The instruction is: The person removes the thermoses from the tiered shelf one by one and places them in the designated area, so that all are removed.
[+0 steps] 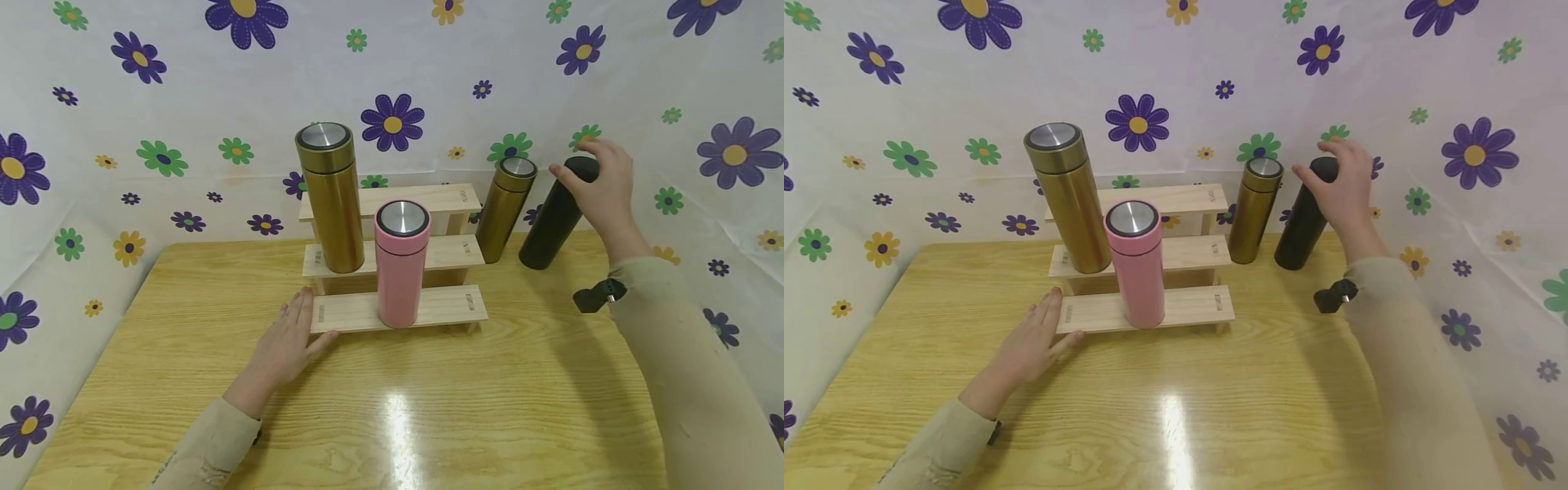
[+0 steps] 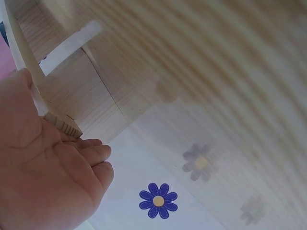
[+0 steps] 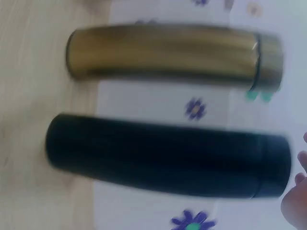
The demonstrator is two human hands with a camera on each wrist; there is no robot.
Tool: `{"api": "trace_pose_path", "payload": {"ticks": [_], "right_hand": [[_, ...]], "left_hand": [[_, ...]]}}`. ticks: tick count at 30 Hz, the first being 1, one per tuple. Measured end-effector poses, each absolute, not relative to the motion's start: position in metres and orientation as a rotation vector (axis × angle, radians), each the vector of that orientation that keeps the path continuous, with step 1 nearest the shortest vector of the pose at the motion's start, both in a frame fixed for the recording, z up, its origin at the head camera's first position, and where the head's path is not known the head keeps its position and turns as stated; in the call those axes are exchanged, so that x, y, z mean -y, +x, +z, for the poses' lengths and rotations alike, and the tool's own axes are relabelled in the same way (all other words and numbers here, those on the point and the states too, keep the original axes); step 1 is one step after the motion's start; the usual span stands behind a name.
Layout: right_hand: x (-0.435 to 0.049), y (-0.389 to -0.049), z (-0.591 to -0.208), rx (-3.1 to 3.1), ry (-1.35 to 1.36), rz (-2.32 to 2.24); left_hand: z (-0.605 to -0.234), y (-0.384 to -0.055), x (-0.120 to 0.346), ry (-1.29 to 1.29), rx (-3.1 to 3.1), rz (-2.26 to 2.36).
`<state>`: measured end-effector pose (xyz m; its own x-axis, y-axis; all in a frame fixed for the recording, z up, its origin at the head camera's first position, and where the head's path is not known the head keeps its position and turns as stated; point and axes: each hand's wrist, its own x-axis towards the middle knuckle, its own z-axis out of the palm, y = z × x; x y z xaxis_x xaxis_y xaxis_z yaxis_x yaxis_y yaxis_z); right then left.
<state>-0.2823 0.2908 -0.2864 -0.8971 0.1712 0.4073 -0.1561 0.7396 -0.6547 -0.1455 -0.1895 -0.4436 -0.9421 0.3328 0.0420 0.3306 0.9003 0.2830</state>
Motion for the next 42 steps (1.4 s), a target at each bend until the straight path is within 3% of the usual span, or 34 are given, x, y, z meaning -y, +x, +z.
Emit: {"api": "trace_pose_path", "payload": {"ticks": [13, 28, 42], "right_hand": [[-0.212, -0.247, -0.262, 2.372, 0.557, 1.068], [-0.136, -0.212, -0.266, 2.348, 1.129, 1.202], [-0.104, -0.206, -0.282, 2.342, 1.249, 1.273]], "left_hand": [[-0.444, -0.146, 0.19, 0.535, -3.061, 0.448], [-0.446, -0.147, 0.19, 0.524, -3.061, 0.441], [-0.446, -0.147, 0.189, 0.522, -3.057, 0.465]]}}
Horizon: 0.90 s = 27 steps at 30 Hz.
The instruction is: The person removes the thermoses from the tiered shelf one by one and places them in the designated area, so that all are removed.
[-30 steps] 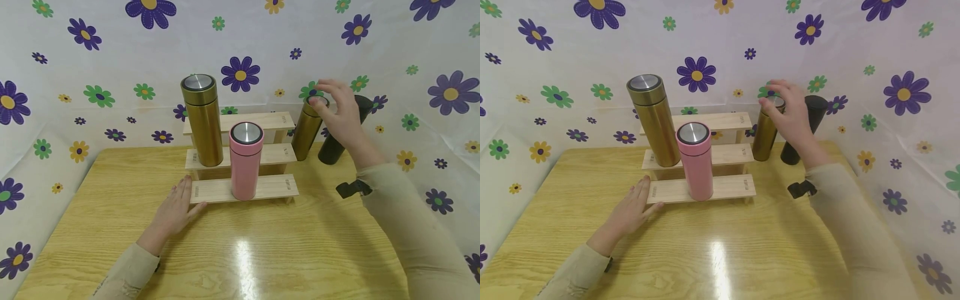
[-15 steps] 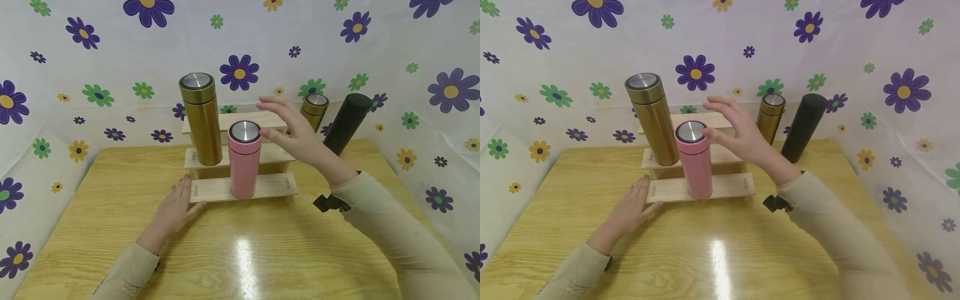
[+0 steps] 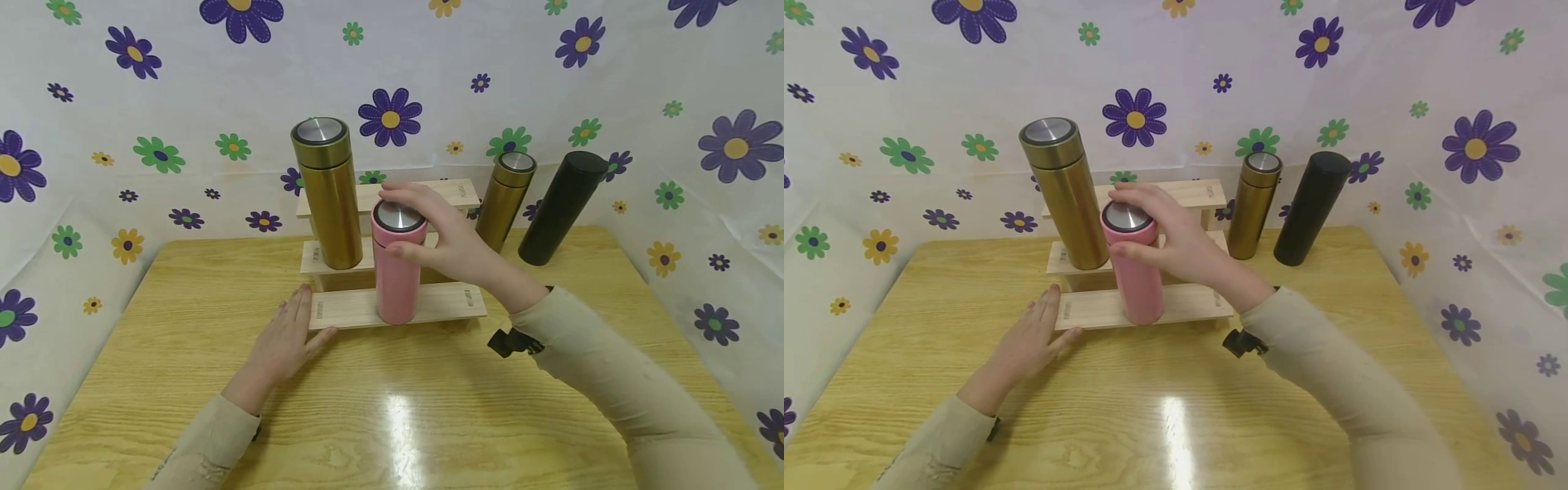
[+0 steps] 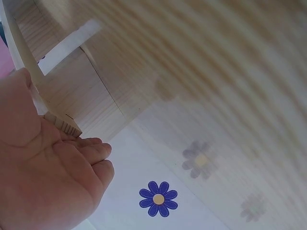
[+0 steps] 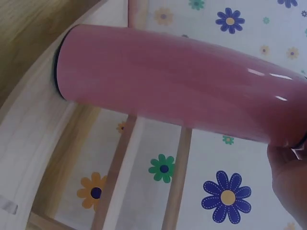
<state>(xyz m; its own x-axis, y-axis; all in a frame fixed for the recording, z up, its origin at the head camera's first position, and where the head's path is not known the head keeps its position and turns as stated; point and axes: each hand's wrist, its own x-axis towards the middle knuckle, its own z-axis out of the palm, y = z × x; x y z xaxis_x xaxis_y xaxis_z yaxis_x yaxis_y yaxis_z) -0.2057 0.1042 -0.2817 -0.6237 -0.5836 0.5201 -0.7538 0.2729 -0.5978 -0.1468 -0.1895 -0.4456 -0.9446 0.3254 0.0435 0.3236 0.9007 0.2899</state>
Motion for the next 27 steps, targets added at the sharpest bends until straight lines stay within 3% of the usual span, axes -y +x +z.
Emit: {"api": "trace_pose_path", "payload": {"ticks": [27], "right_hand": [[-0.098, -0.194, -0.287, 2.105, 1.112, 1.556]], "left_hand": [[-0.444, -0.146, 0.189, 0.518, -3.042, 0.475]]}}
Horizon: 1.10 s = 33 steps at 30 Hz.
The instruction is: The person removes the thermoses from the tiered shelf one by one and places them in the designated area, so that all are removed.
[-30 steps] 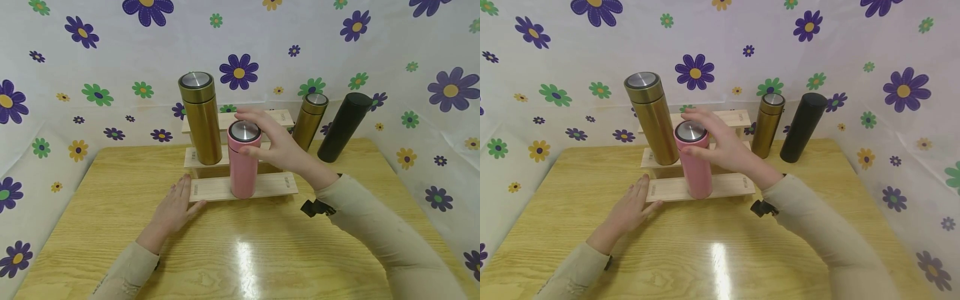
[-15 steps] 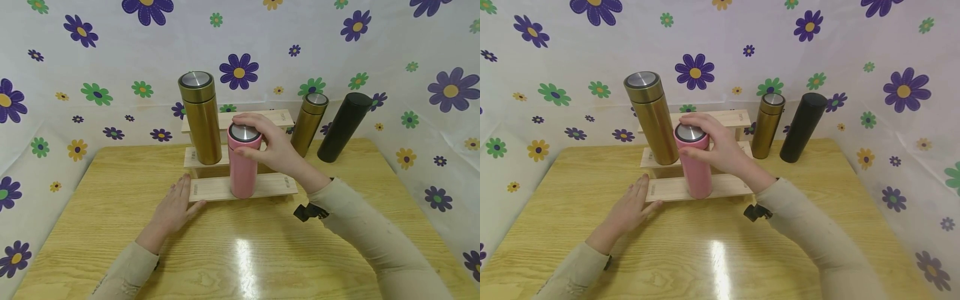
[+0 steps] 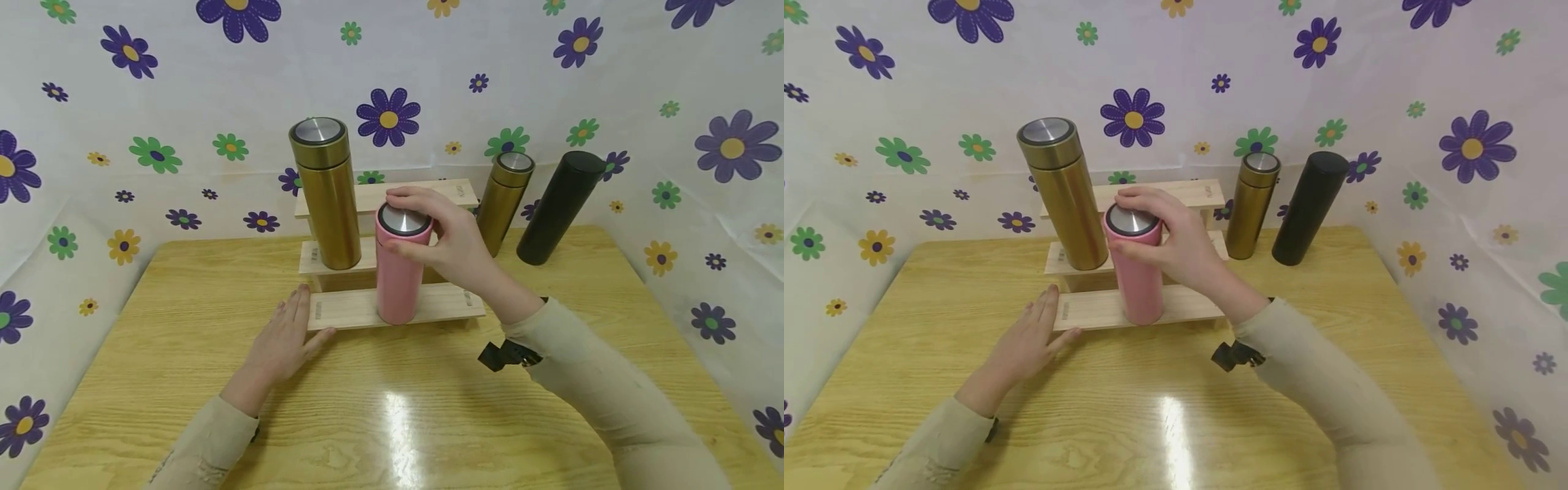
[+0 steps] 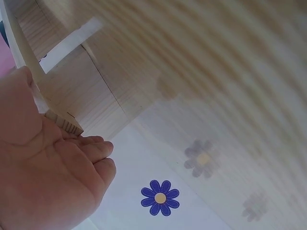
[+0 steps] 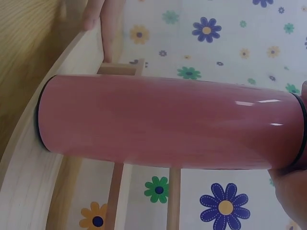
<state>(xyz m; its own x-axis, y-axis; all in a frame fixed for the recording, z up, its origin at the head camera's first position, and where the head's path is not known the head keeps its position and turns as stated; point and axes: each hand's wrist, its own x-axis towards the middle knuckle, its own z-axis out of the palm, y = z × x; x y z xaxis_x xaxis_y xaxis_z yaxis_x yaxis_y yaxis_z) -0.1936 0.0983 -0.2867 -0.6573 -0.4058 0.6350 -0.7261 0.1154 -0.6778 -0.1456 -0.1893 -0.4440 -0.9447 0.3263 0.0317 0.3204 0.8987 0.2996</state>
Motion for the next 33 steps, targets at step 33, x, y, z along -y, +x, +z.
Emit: {"api": "trace_pose_path", "payload": {"ticks": [33], "right_hand": [[-0.24, -0.185, -0.275, 2.119, 0.453, 1.386]], "left_hand": [[-0.442, -0.145, 0.19, 0.507, -3.017, 0.49]]}}
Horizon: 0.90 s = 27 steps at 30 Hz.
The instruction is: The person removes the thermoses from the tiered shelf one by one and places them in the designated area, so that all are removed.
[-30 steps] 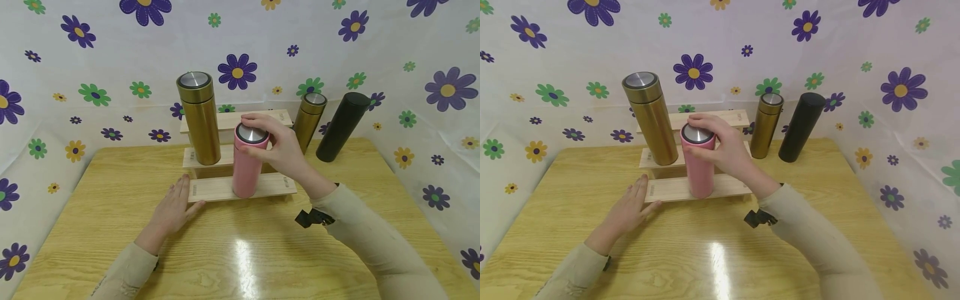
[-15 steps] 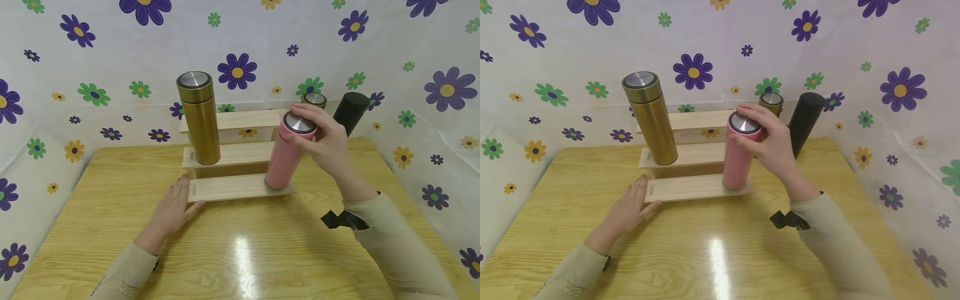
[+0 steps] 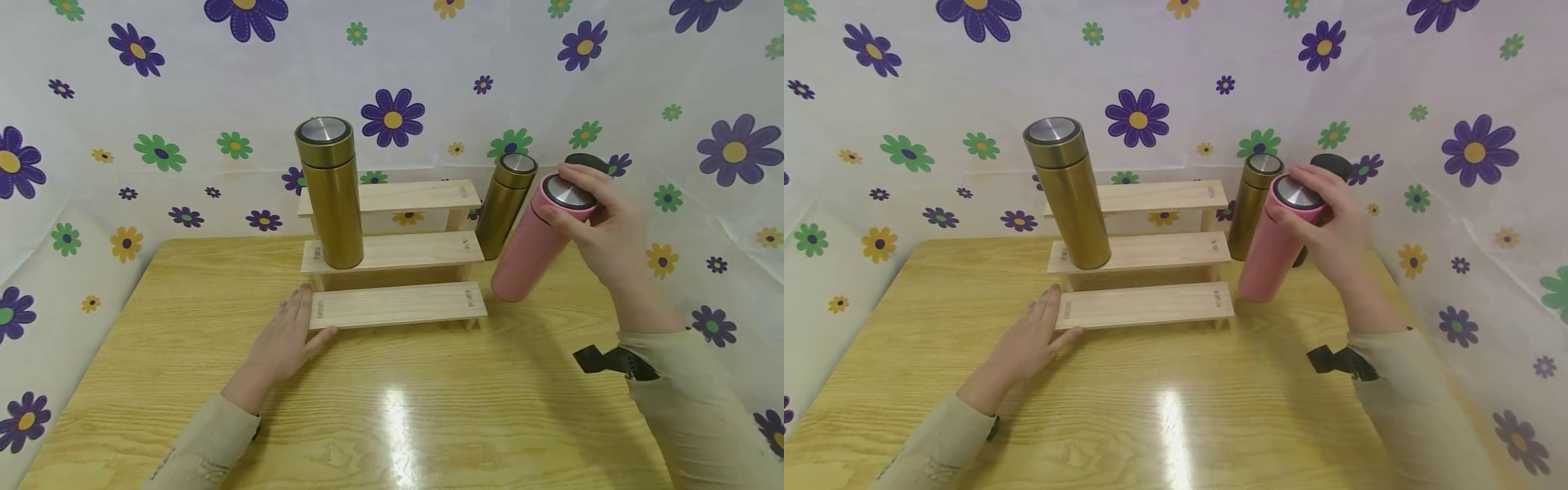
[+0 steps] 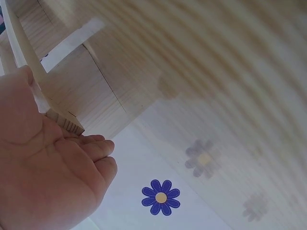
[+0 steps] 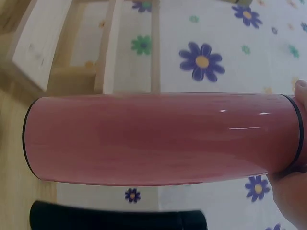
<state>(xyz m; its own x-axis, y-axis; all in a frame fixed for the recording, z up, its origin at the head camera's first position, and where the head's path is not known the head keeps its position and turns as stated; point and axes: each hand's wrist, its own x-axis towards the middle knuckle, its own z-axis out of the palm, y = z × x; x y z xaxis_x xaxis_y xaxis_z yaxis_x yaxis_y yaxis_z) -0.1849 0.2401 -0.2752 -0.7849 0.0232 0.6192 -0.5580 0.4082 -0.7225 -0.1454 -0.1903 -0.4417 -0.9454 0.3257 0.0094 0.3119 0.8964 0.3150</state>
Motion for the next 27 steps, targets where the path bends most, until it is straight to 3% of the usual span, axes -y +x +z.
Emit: {"api": "trace_pose_path", "payload": {"ticks": [7, 27], "right_hand": [[-0.269, -0.187, -0.283, 2.232, 0.2, 1.283], [-0.311, -0.2, -0.312, 2.286, -0.072, 1.265]], "left_hand": [[-0.442, -0.145, 0.19, 0.508, -3.015, 0.488], [-0.444, -0.146, 0.191, 0.519, -3.032, 0.478]]}}
